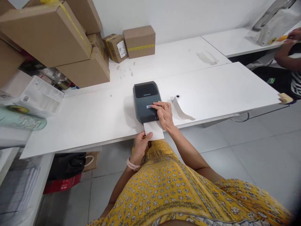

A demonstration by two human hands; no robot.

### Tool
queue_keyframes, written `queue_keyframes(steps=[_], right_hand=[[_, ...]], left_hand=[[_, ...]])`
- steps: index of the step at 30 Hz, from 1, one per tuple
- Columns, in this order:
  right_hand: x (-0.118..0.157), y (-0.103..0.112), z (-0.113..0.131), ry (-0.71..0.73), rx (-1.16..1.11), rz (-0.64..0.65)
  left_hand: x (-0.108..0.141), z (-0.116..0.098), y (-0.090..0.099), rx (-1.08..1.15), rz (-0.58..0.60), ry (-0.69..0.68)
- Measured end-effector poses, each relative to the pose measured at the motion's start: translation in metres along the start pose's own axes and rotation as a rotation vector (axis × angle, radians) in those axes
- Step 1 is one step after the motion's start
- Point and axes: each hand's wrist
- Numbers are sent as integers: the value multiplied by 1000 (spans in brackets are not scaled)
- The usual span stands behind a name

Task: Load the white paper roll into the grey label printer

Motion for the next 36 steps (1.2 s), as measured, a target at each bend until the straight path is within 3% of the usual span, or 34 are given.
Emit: queue_keyframes(steps=[3, 8, 12, 16, 20, 25, 36], right_hand=[[-3, 5, 6, -7, 104, 53], [-14, 7, 15, -1, 249, 81], [-24, 2, 11, 6, 231, 133], [-16, 4, 3, -19, 113, 167], [9, 5, -3, -119, -141, 57], [25, 2, -8, -271, -399, 20], [20, 1, 4, -343, -504, 19]], left_hand=[[4, -3, 2, -111, -39, -84], [7, -17, 13, -228, -275, -302], [-7, -30, 18, -309, -408, -479], [-28, -41, 12, -375, -319, -551], [-41, -45, 5, -332, -177, -502], [-41, -41, 4, -367, -201, -506], [-41, -39, -1, -409, -201, -632]])
Point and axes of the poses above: each hand's wrist, its own x-axis away from the middle knuckle, its own y-axis out of the back of the hand, z = x × y, and after that the axes turned 10 degrees about z, right-handed
